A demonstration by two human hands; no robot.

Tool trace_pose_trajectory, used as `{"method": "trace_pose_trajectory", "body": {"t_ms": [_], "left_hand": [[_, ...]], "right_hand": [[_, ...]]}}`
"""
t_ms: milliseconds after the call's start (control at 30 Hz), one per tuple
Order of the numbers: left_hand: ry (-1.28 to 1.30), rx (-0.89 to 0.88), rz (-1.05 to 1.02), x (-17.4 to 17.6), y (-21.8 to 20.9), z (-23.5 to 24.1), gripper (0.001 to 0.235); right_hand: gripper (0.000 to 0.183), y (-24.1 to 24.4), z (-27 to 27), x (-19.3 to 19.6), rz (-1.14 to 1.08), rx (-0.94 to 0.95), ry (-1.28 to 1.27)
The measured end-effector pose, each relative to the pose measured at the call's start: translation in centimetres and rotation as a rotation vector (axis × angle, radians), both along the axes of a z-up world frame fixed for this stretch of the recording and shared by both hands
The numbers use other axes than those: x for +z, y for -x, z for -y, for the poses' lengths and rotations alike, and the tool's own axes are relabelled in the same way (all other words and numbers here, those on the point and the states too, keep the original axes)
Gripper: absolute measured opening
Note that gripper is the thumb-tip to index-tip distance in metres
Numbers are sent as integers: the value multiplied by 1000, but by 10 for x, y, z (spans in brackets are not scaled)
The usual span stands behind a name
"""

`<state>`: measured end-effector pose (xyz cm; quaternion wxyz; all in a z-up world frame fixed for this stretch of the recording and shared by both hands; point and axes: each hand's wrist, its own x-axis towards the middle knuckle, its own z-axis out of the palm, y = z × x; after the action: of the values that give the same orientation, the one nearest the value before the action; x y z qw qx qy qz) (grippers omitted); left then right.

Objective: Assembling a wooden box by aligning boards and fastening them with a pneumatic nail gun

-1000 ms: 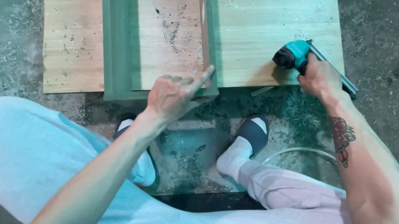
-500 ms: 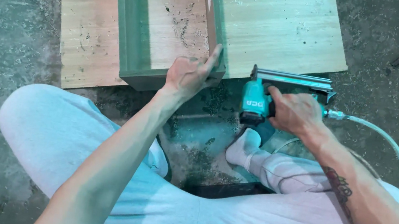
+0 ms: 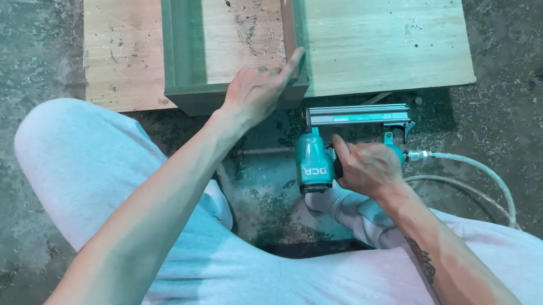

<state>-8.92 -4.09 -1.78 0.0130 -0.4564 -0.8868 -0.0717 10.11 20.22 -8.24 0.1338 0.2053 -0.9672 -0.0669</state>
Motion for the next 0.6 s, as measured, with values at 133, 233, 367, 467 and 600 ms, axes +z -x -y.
{"method": "trace_pose_trajectory", "body": {"t_ms": [133, 233, 367, 467, 600], "left_hand": [[30, 49, 72, 4, -2, -4, 89], [18, 14, 62, 6, -2, -3, 88], [6, 30, 72, 11, -5, -3, 87], [36, 41, -6, 12, -5, -2, 84], [53, 53, 53, 17, -8, -4, 82]], "right_hand": [[78, 4, -2, -4, -42, 14, -1], [78, 6, -1, -5, -56, 36, 10], [75, 9, 3, -8, -62, 17, 10], [81, 13, 2, -9, -34, 14, 36], [78, 12, 5, -5, -118, 39, 34]]}}
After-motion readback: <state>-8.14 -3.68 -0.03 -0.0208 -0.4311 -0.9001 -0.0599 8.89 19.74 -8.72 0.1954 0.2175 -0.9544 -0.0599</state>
